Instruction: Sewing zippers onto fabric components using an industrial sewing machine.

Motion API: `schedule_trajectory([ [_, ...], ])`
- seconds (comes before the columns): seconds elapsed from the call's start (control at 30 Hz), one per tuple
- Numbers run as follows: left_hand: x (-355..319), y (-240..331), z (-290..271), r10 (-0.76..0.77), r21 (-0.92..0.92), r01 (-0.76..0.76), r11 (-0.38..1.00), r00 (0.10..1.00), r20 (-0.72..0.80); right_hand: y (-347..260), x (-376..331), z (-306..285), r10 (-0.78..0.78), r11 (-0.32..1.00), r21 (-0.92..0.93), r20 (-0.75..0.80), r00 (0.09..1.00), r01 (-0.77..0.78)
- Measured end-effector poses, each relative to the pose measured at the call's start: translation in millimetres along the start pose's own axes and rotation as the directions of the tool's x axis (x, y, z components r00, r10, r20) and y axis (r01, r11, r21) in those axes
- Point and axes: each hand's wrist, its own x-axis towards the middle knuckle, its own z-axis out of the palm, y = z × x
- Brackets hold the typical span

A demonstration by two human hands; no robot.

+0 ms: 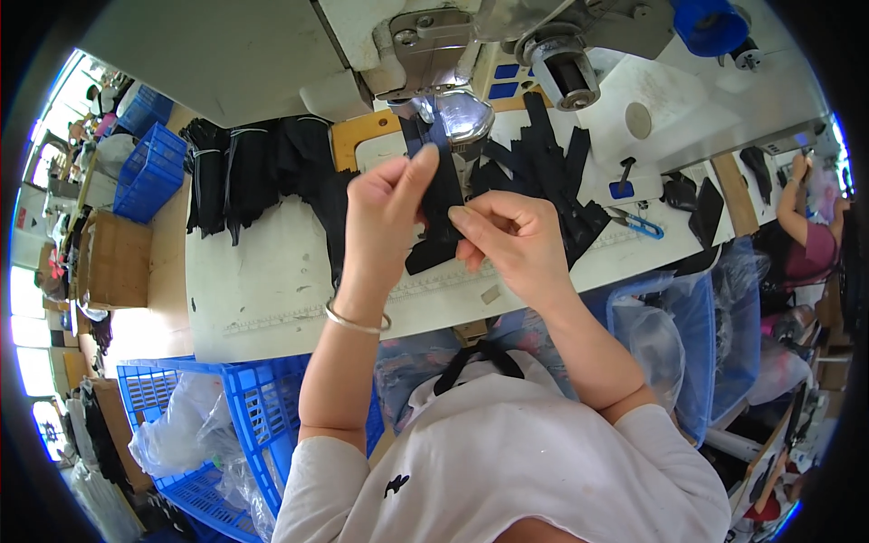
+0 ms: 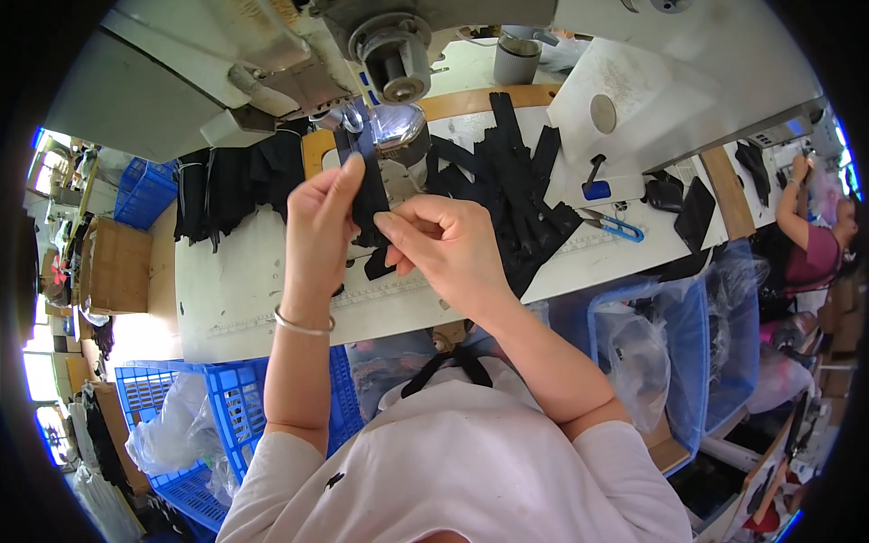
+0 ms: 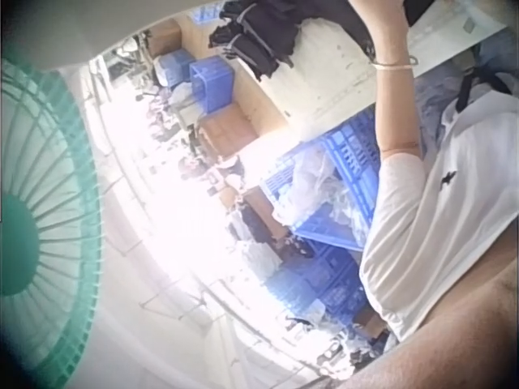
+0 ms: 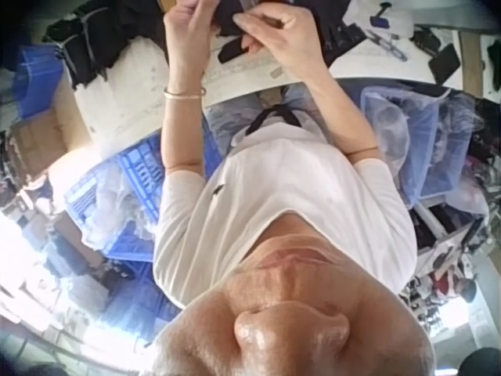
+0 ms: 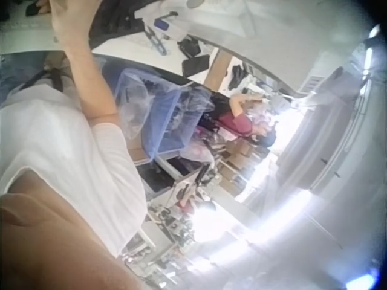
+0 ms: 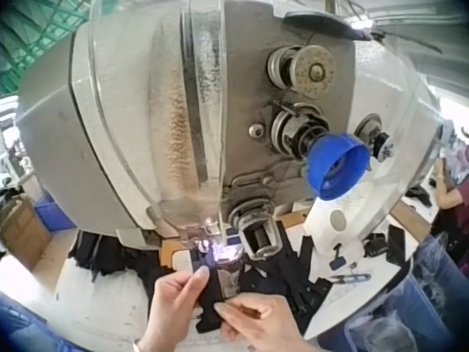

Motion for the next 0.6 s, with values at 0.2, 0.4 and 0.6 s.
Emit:
schedule_trajectory([
  [0.2,-22,-8,7,0.001,-0.153,-0.008,0.988,0.999,-0.047,6,1,2,0.014,1.000,0.004,0.012,1.000,-0.014],
  [0.4,-13,-5,13,0.065,-0.045,-0.070,0.997,0.992,-0.104,3,8,0,-0.045,0.997,-0.067,0.002,0.999,0.045],
  [0.6,11,4,15,0.138,0.029,-0.135,0.990,0.973,-0.184,-5,31,2,-0.128,0.987,-0.104,-0.052,0.990,0.122],
])
